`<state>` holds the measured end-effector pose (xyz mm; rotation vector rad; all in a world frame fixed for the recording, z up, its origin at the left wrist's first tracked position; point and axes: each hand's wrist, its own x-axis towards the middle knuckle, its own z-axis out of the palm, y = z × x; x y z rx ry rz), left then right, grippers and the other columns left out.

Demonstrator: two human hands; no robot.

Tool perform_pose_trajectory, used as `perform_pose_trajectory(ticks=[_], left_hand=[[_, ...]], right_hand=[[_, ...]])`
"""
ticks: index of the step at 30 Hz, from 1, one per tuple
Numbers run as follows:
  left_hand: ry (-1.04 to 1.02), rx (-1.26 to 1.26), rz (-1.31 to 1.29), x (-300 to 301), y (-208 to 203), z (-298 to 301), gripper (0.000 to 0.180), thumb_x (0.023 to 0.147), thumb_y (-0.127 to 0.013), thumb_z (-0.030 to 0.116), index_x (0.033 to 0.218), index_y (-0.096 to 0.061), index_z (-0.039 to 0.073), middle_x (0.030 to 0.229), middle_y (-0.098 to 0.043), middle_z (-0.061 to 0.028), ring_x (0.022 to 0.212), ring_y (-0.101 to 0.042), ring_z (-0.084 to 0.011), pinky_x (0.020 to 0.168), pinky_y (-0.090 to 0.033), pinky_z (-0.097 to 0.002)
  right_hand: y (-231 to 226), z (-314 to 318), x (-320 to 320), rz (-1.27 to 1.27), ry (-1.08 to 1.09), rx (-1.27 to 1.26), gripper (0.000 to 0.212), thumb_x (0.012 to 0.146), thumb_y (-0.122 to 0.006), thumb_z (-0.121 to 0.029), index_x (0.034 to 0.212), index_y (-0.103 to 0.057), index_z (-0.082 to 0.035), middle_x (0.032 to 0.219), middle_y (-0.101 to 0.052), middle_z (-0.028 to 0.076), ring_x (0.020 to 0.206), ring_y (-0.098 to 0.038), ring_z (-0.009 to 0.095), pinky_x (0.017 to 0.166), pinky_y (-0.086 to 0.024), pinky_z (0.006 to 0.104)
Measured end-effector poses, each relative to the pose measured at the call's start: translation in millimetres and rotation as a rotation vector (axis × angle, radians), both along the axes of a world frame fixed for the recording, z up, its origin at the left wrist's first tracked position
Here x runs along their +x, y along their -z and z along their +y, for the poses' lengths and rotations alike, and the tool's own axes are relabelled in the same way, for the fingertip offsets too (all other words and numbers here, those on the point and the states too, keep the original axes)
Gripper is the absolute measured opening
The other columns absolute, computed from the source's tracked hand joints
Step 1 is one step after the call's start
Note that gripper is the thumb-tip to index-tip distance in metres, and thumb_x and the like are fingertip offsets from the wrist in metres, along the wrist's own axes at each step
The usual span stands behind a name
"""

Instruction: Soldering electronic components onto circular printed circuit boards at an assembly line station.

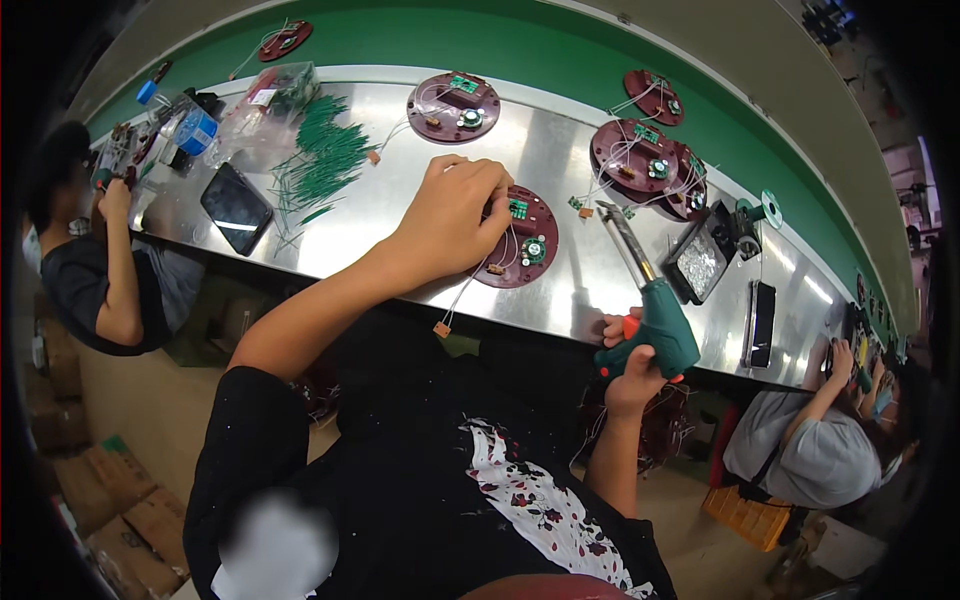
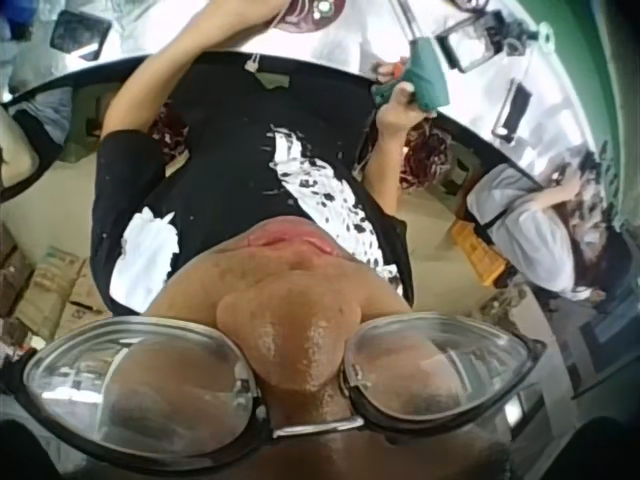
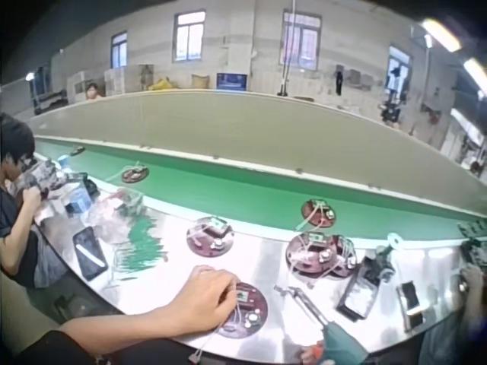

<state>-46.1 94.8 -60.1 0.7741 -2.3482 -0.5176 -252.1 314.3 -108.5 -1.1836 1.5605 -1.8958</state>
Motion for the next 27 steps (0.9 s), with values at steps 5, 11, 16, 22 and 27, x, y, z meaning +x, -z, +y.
perform_pose_trajectory(ticks=[5,11,16,22,27], left_hand=[[0.026,0.034,-0.041,2,-2,9,0.011,0.093,-0.061,0.009,0.101,-0.061,0.002,0.093,-0.068,-0.0095,0.092,-0.067,-0.0298,0.111,-0.039,-0.0483],[0.044,-0.076,-0.113,2,-3,17,0.014,0.093,-0.060,0.008,0.105,-0.058,0.002,0.092,-0.068,-0.0124,0.090,-0.067,-0.0330,0.110,-0.041,-0.0529],[0.020,-0.145,-0.150,0,-4,18,0.017,0.092,-0.061,0.006,0.107,-0.058,0.001,0.093,-0.068,-0.0150,0.089,-0.067,-0.0363,0.099,-0.049,-0.0521],[0.027,-0.029,-0.159,-2,-8,17,0.017,0.090,-0.062,0.006,0.106,-0.059,0.000,0.093,-0.067,-0.0169,0.083,-0.066,-0.0398,0.078,-0.052,-0.0495],[0.018,-0.027,-0.140,-4,-8,19,0.017,0.090,-0.062,0.006,0.106,-0.060,0.000,0.092,-0.067,-0.0178,0.079,-0.065,-0.0405,0.070,-0.052,-0.0492]], right_hand=[[-5,7,-2,0.053,-0.116,0.097,0.071,0.103,-0.056,-0.060,0.124,-0.060,0.008,0.096,-0.068,0.011,0.079,-0.062,0.015,0.072,-0.049,0.0285],[-9,4,6,0.105,-0.167,0.090,0.068,0.102,-0.059,-0.057,0.124,-0.063,0.007,0.096,-0.068,0.011,0.080,-0.063,0.014,0.072,-0.049,0.0279],[-14,-5,10,0.117,-0.191,0.090,0.061,0.102,-0.063,-0.052,0.121,-0.065,0.006,0.094,-0.068,0.010,0.078,-0.063,0.014,0.070,-0.050,0.0276],[-9,-9,13,0.119,-0.187,0.096,0.052,0.101,-0.068,-0.046,0.112,-0.066,0.005,0.089,-0.068,0.008,0.074,-0.062,0.014,0.067,-0.050,0.0268],[-6,-7,13,0.130,-0.148,0.099,0.049,0.097,-0.074,-0.042,0.109,-0.066,0.005,0.089,-0.067,0.007,0.074,-0.062,0.013,0.067,-0.050,0.0259]])
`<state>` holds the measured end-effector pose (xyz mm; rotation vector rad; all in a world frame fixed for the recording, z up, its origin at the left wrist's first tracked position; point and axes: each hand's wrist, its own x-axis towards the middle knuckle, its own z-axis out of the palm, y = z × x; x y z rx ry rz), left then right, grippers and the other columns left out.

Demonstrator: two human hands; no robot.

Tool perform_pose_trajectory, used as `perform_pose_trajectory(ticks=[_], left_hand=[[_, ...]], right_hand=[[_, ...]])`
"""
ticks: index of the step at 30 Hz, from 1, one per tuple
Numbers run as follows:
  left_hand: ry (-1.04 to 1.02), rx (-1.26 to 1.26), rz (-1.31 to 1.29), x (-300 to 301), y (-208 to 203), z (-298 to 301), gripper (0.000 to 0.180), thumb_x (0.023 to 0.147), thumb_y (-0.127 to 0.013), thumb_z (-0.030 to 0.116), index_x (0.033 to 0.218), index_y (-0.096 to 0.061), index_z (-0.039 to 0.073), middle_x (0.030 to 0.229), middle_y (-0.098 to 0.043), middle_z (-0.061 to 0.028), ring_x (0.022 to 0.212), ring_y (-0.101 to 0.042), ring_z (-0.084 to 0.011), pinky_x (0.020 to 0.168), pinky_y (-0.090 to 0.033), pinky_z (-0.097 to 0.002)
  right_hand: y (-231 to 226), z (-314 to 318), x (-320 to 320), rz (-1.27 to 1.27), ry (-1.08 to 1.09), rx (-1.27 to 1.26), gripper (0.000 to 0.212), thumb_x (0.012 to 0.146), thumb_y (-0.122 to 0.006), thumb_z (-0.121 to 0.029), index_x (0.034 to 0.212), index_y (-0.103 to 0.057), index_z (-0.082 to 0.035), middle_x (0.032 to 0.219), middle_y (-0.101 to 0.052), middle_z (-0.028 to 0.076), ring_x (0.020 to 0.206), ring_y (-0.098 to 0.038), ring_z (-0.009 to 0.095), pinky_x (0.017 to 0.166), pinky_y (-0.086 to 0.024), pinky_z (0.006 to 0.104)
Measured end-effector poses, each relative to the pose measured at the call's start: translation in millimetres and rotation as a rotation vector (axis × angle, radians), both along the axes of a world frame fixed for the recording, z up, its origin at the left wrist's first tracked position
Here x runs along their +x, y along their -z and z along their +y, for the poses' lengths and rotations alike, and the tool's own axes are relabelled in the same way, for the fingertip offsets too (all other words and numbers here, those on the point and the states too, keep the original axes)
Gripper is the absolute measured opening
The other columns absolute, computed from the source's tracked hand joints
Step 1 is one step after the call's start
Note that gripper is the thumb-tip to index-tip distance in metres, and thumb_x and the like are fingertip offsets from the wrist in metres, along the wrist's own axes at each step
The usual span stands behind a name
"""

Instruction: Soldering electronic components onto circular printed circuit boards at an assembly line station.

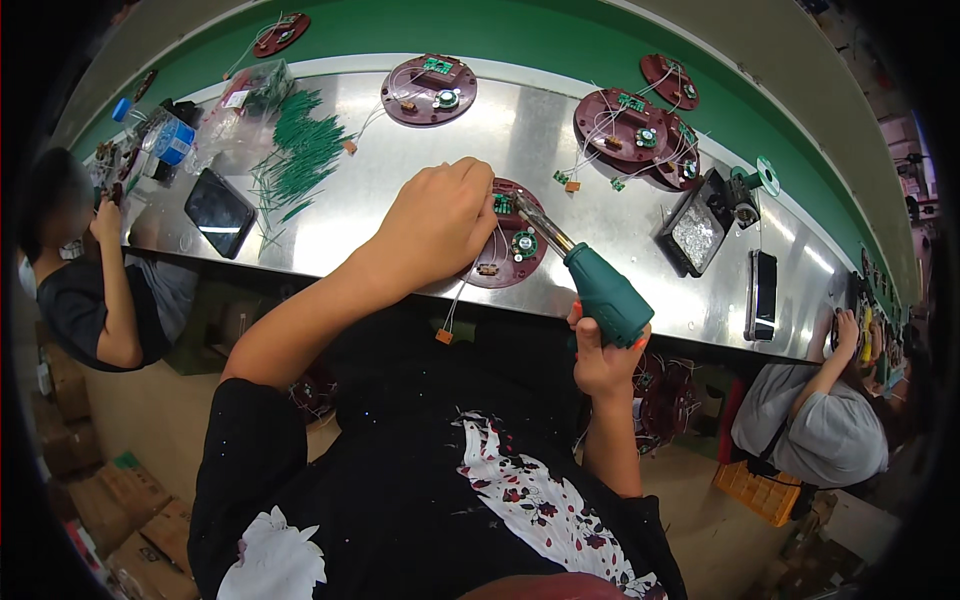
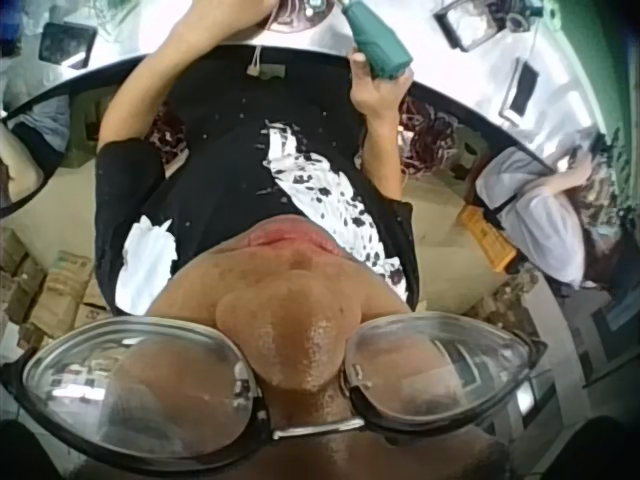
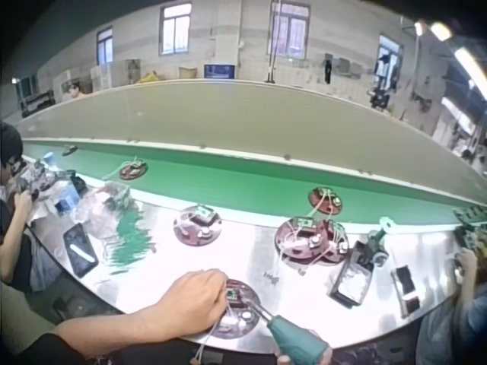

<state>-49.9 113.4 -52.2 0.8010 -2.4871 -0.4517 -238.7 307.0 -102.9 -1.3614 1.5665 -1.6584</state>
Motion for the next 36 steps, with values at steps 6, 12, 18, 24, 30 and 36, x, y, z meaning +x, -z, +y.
perform_pose_trajectory(ticks=[6,12,18,24,30,36], left_hand=[[-0.028,0.011,0.002,1.1,1.8,-1.0,0.016,0.091,-0.061,0.006,0.106,-0.060,0.000,0.092,-0.066,-0.0183,0.079,-0.066,-0.0408,0.070,-0.053,-0.0497],[-0.030,-0.015,-0.021,-1.4,1.4,0.2,0.016,0.093,-0.060,0.007,0.106,-0.060,-0.001,0.095,-0.066,-0.0184,0.079,-0.066,-0.0408,0.070,-0.053,-0.0495],[-0.036,-0.007,-0.024,0.2,0.4,0.5,0.015,0.093,-0.060,0.007,0.106,-0.060,-0.001,0.097,-0.066,-0.0184,0.079,-0.067,-0.0406,0.070,-0.054,-0.0491],[-0.039,-0.010,-0.013,0.1,1.7,1.2,0.015,0.093,-0.060,0.007,0.106,-0.060,-0.001,0.098,-0.065,-0.0181,0.080,-0.066,-0.0402,0.071,-0.053,-0.0489],[-0.032,0.009,-0.010,0.1,1.5,0.8,0.015,0.093,-0.060,0.006,0.105,-0.060,-0.001,0.098,-0.064,-0.0177,0.081,-0.065,-0.0404,0.072,-0.053,-0.0488],[-0.022,-0.023,0.030,-1.2,1.2,1.0,0.012,0.089,-0.063,0.007,0.094,-0.059,-0.003,0.090,-0.062,-0.0196,0.077,-0.064,-0.0401,0.071,-0.053,-0.0481]], right_hand=[[1.8,1.3,-1.8,-0.048,-0.002,0.034,0.050,0.094,-0.079,-0.039,0.114,-0.067,0.006,0.094,-0.066,0.007,0.078,-0.062,0.013,0.071,-0.049,0.0256],[1.5,2.5,-3.8,0.016,0.012,0.030,0.050,0.094,-0.079,-0.040,0.109,-0.068,0.006,0.093,-0.066,0.007,0.078,-0.062,0.014,0.070,-0.048,0.0263],[2.9,-2.6,-4.0,0.107,0.030,-0.037,0.048,0.096,-0.076,-0.043,0.100,-0.066,0.004,0.084,-0.065,0.006,0.070,-0.061,0.013,0.062,-0.049,0.0254],[-2.6,-1.3,-0.8,0.053,0.020,-0.008,0.049,0.095,-0.077,-0.043,0.102,-0.067,0.004,0.085,-0.065,0.006,0.072,-0.062,0.013,0.064,-0.049,0.0259],[-1.1,-0.2,-2.6,0.024,0.010,0.008,0.052,0.094,-0.078,-0.043,0.105,-0.067,0.006,0.088,-0.065,0.006,0.075,-0.062,0.013,0.068,-0.048,0.0261],[1.6,0.7,-3.1,-0.001,0.021,0.006,0.053,0.093,-0.079,-0.044,0.107,-0.067,0.006,0.089,-0.065,0.006,0.075,-0.062,0.013,0.068,-0.048,0.0261]])
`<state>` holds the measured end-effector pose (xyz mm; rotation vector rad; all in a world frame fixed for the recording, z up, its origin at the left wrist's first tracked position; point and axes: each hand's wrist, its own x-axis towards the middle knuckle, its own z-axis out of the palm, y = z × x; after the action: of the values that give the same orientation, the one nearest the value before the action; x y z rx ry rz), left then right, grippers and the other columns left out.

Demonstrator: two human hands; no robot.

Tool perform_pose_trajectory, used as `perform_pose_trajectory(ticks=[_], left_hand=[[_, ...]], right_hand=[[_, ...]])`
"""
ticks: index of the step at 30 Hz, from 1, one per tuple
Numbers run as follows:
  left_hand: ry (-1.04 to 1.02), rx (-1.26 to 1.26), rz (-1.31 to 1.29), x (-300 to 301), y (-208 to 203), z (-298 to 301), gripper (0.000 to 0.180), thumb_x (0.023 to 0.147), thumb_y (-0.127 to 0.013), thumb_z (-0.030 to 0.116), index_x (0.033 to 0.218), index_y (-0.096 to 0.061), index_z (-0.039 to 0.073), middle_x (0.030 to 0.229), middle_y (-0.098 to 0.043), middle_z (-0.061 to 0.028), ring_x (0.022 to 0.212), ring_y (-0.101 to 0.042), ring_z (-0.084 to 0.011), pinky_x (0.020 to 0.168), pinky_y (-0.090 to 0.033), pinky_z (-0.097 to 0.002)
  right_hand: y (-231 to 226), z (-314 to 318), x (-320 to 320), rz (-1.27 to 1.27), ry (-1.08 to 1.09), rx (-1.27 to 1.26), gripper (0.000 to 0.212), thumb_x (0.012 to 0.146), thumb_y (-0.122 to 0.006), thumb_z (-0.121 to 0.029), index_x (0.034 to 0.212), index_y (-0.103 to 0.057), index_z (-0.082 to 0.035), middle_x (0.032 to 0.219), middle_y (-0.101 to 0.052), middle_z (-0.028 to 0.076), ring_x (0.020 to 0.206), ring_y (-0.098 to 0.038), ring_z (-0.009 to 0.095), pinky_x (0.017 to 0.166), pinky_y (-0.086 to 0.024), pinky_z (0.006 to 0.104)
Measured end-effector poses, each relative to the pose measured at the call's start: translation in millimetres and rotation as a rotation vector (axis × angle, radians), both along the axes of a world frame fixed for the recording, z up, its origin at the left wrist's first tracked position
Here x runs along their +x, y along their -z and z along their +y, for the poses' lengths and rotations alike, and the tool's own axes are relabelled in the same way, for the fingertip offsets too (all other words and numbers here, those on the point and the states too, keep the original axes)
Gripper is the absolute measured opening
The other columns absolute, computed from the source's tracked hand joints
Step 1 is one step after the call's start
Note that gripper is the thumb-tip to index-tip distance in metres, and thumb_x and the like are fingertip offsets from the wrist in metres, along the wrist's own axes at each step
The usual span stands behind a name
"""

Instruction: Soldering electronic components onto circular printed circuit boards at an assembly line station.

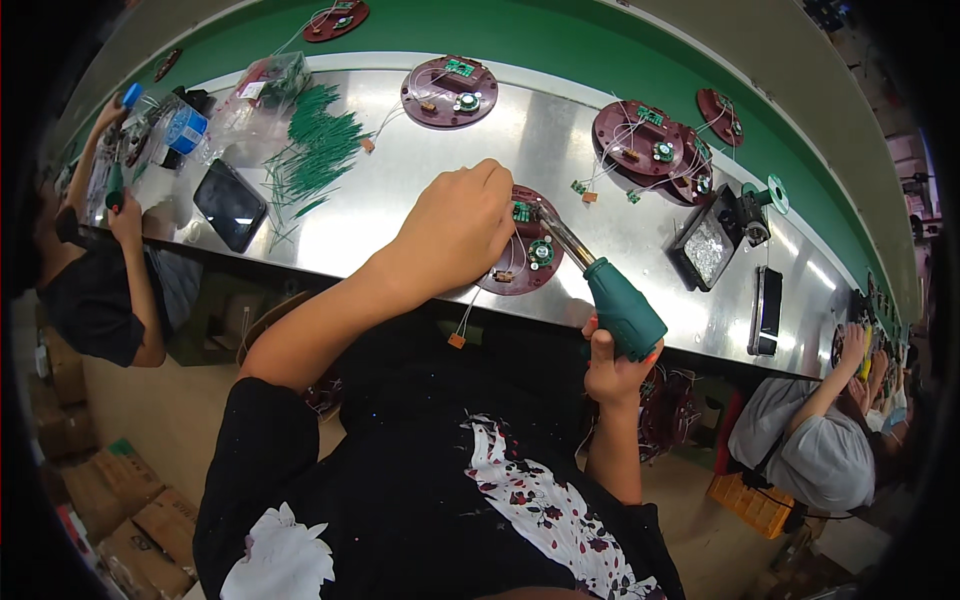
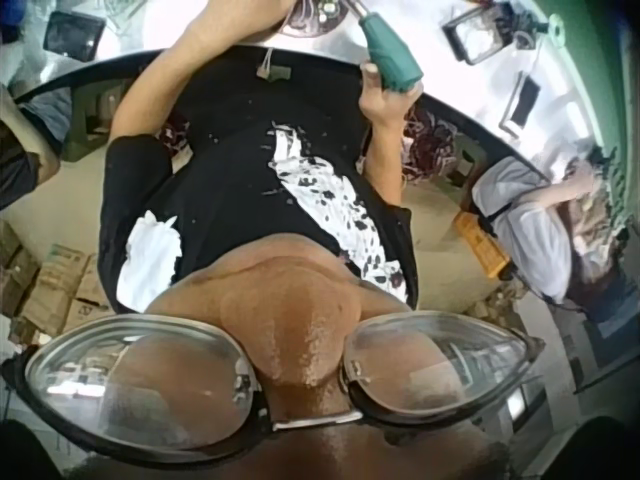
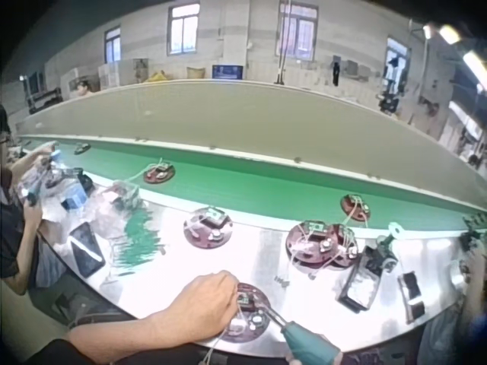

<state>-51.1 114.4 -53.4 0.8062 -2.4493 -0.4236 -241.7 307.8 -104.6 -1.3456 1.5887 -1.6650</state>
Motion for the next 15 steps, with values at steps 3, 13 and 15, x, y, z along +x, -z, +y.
perform_pose_trajectory(ticks=[3,13,15], left_hand=[[0.000,-0.012,0.008,-0.6,1.0,0.2,0.013,0.087,-0.065,0.007,0.089,-0.058,-0.004,0.087,-0.061,-0.0205,0.075,-0.064,-0.0399,0.070,-0.053,-0.0477],[-0.005,-0.010,0.002,-2.0,1.0,0.6,0.012,0.087,-0.064,0.006,0.089,-0.058,-0.004,0.088,-0.061,-0.0208,0.077,-0.064,-0.0397,0.071,-0.054,-0.0477],[-0.006,-0.009,-0.001,-1.7,1.2,0.5,0.012,0.087,-0.064,0.006,0.089,-0.058,-0.004,0.088,-0.061,-0.0207,0.077,-0.064,-0.0397,0.071,-0.054,-0.0477]], right_hand=[[0.5,-0.1,-0.5,-0.007,-0.013,-0.007,0.054,0.093,-0.079,-0.044,0.108,-0.067,0.006,0.089,-0.065,0.006,0.076,-0.062,0.013,0.069,-0.048,0.0260],[-1.9,-0.5,-1.1,0.003,-0.013,-0.002,0.053,0.093,-0.079,-0.044,0.107,-0.067,0.006,0.090,-0.065,0.006,0.077,-0.062,0.013,0.069,-0.049,0.0262],[-1.8,-0.3,-1.7,0.005,-0.016,-0.005,0.053,0.093,-0.079,-0.043,0.107,-0.067,0.006,0.090,-0.065,0.006,0.077,-0.062,0.013,0.069,-0.049,0.0262]])
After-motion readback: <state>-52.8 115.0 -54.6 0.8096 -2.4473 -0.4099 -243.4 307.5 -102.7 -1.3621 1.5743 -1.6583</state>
